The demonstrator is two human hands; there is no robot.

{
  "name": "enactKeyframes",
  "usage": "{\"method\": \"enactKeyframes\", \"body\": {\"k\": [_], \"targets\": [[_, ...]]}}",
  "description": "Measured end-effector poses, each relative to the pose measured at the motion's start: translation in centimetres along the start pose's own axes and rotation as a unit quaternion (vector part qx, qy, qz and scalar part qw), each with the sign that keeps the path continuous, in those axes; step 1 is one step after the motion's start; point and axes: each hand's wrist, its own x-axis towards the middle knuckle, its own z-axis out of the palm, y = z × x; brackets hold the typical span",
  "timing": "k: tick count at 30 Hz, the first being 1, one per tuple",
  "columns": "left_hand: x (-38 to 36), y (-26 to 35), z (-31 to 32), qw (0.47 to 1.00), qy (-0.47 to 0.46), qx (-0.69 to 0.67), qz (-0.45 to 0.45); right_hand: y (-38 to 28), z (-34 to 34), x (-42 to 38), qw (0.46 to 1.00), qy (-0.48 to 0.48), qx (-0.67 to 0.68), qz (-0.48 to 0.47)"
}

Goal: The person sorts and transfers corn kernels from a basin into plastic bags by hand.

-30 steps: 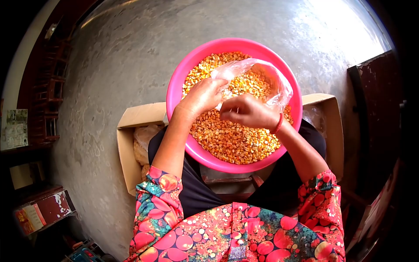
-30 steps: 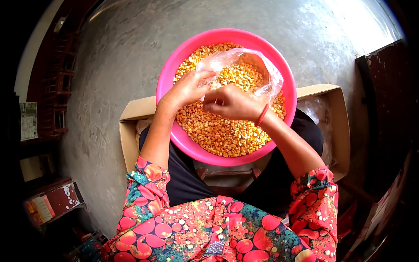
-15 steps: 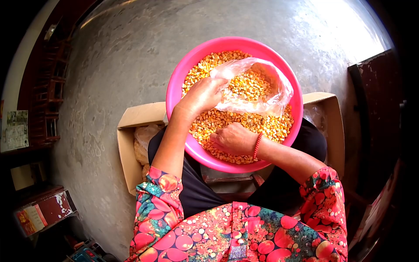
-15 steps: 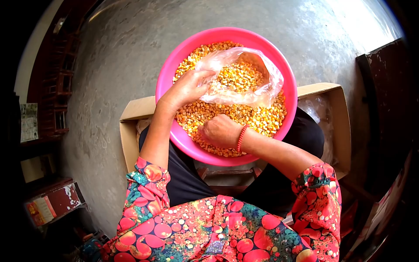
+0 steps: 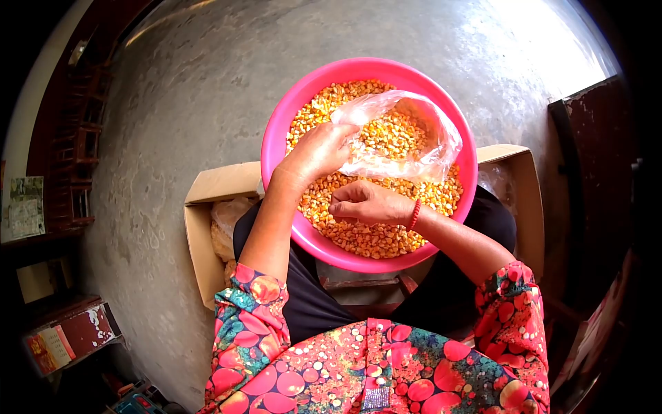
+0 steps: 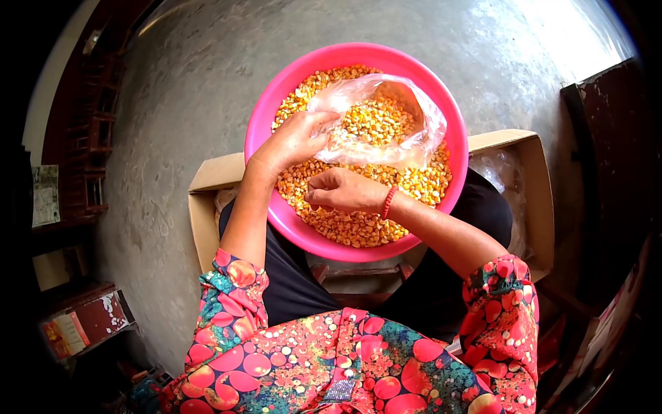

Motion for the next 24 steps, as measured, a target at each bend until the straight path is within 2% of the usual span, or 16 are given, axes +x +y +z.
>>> {"method": "enactKeyframes", "body": {"k": [4,6,7,12,14,16,18,24], "targets": [[0.0,0.0,-0.1,1.000,-0.008,-0.002,0.000,-0.5,0.1,-0.3,0.999,-0.015,0.037,-0.030],[0.0,-0.1,-0.1,1.000,-0.009,-0.011,0.003,-2.0,-0.1,-1.1,0.991,-0.021,0.124,0.041],[0.0,-0.2,0.0,1.000,-0.009,-0.011,0.004,-2.6,-0.3,-1.4,0.991,-0.020,0.124,0.041],[0.1,-0.3,0.2,1.000,0.001,0.000,0.002,-3.9,-3.5,-2.3,0.984,0.094,0.146,-0.025],[-0.1,-0.1,0.0,1.000,0.001,0.003,0.003,-4.6,-5.0,-3.0,0.965,0.198,0.170,-0.042],[-0.2,0.0,0.0,1.000,0.001,0.007,0.005,-4.3,-6.7,-3.5,0.945,0.289,0.116,-0.098],[-0.1,0.0,0.2,1.000,0.006,0.007,0.006,-3.8,-8.2,-3.6,0.928,0.311,0.119,-0.168],[0.1,0.1,0.1,1.000,-0.003,-0.005,0.013,-3.1,-9.4,-3.6,0.891,0.373,0.128,-0.226]]}}
